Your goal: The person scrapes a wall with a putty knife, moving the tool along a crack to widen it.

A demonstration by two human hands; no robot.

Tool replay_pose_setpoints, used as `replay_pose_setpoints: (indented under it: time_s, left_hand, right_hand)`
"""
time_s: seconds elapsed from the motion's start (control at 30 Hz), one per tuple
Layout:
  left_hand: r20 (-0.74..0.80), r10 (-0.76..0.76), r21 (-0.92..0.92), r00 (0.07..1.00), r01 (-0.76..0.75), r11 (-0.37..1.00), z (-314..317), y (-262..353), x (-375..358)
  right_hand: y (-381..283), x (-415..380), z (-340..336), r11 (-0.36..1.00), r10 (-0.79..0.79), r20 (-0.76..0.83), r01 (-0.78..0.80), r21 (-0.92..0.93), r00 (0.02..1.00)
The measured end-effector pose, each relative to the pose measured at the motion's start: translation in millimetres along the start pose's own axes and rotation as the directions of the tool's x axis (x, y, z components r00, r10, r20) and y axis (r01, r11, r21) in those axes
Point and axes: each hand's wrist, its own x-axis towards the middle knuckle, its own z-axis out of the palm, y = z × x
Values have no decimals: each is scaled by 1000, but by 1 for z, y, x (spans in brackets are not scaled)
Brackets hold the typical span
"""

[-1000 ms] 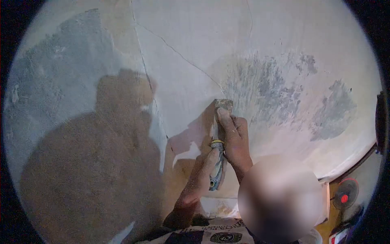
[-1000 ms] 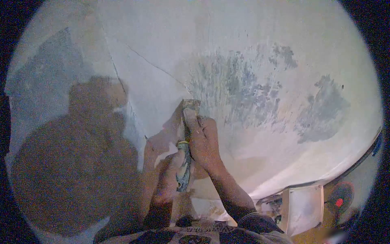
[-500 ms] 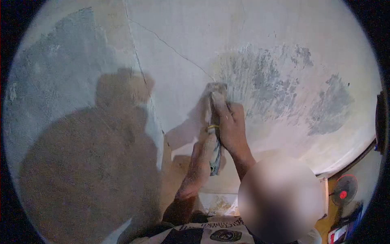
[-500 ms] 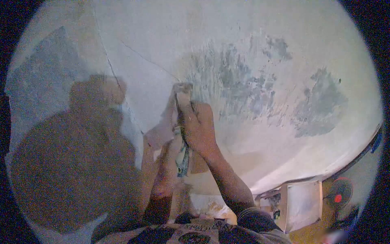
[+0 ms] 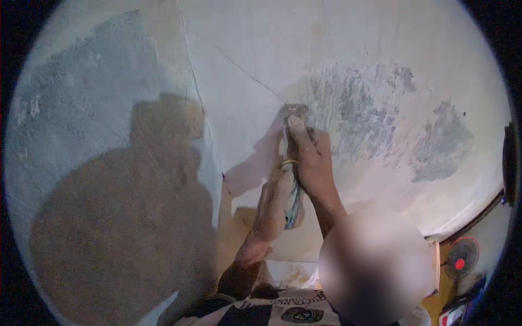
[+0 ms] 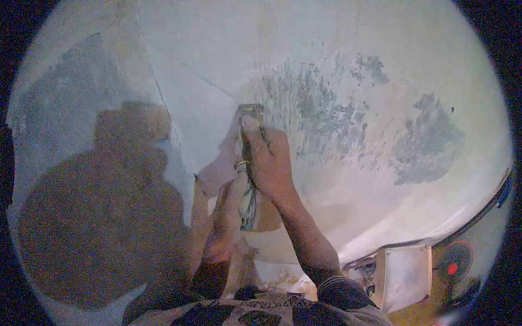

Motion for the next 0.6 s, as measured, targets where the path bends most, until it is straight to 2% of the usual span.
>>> replay_pose_setpoints:
  time_s: [0.1,0.2,0.3,0.4,0.47,0.53,0.6]
  left_hand:
    - [42,-129,-84,991,132,988,-2,4,-20]
    - [84,-186,-88,979,193,977,-2,11,-21]
    - [58,-214,-67,975,217,974,-2,10,-22]
    - [-47,-73,35,996,75,997,1,-7,-16]
    - [-63,15,39,998,-13,999,4,-4,-15]
    - [-24,20,14,999,-20,1000,5,-2,-15]
    - [25,-46,2,999,46,999,0,1,-16]
  right_hand:
    - [-10,-17,-6,971,214,98,-223,86,972]
    - [-18,-14,-5,978,173,92,-182,103,981]
    - [-9,-16,-6,981,139,108,-152,119,984]
    - [-4,-16,-6,998,59,72,-61,23,996]
    - [-8,-14,-6,993,108,104,-113,38,989]
    - [-9,-14,-10,992,125,111,-127,17,986]
    - [-7,-13,-10,994,109,118,-107,-26,987]
